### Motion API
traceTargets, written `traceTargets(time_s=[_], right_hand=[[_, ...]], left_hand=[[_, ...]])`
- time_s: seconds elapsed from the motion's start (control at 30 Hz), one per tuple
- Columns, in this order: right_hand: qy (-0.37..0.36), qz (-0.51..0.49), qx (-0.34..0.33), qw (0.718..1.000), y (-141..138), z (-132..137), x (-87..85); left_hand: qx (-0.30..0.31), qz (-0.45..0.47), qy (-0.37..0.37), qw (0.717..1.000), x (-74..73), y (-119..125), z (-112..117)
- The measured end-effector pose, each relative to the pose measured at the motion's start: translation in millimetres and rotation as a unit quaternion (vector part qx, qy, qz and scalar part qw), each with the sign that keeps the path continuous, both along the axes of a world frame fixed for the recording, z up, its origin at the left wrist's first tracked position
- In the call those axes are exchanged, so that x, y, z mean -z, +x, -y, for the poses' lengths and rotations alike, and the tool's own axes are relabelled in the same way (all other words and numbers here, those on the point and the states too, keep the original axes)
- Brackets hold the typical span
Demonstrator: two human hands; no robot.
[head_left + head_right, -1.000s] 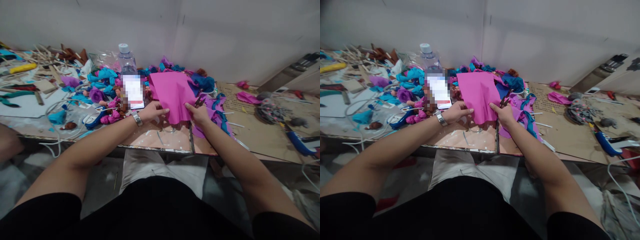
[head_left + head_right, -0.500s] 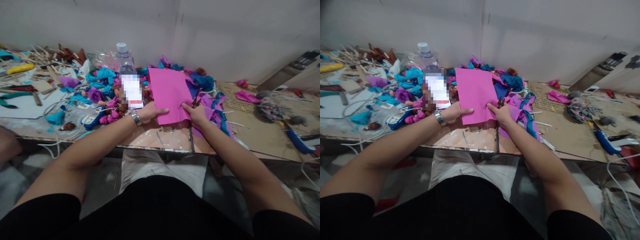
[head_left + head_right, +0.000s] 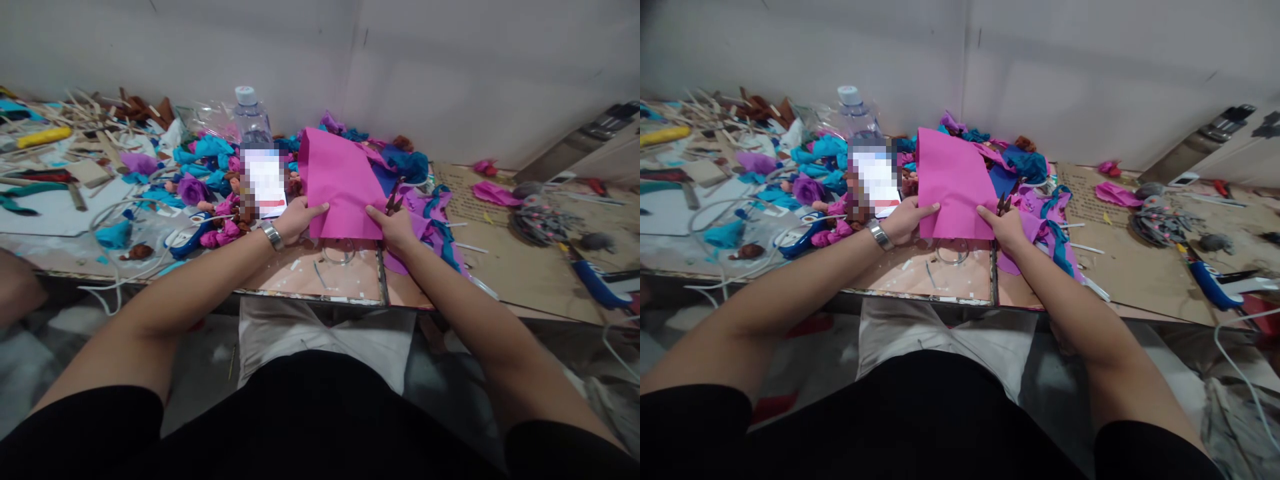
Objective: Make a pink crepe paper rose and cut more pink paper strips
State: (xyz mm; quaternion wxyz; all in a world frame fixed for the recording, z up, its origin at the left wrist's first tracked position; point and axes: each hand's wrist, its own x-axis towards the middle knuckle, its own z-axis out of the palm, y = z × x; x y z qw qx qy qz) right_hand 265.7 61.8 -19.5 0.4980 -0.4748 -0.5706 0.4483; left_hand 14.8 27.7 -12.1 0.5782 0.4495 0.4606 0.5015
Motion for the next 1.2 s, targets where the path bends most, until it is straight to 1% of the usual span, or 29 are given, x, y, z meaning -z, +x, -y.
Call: traceTargets(time_s=[0.23, 0.5, 0.6, 0.7, 0.8, 0.9, 1.03, 1.1, 1.2], right_hand=[[0.005, 0.025, 0.007, 1.0, 3.2, -5.7, 4.3], [0.014, 0.036, 0.004, 0.999, 4.4, -6.0, 7.1], [0.024, 0.021, 0.003, 0.999, 3.6, -9.1, 8.9], [0.041, -0.011, 0.0, 0.999, 1.6, -11.5, 7.9], [0.006, -0.05, 0.007, 0.999, -0.2, -10.8, 3.7], [-0.051, -0.082, -0.013, 0.995, -0.4, -9.2, 0.3], [-0.064, -0.067, -0.015, 0.996, -1.5, -9.3, 2.1], [-0.055, -0.04, -0.02, 0.997, -2.7, -8.9, 4.6], [-0.035, 0.021, -0.052, 0.998, -3.6, -5.9, 6.7]], left_hand=[[-0.007, -0.017, 0.007, 1.0, 5.6, -1.6, -4.0], [-0.02, -0.025, 0.008, 0.999, 2.4, -0.2, -3.5], [-0.029, -0.012, 0.013, 0.999, 0.2, 0.9, -3.3], [-0.054, 0.01, 0.033, 0.998, -1.1, 2.8, -4.4], [-0.081, 0.055, 0.049, 0.994, 0.2, 4.5, -7.9], [-0.096, 0.092, 0.056, 0.99, 3.2, 4.9, -12.2], [-0.106, 0.114, 0.041, 0.987, 4.5, 4.5, -13.9], [-0.099, 0.123, 0.029, 0.987, 3.8, 4.7, -13.0], [-0.086, 0.133, 0.017, 0.987, 3.1, 5.3, -11.4]])
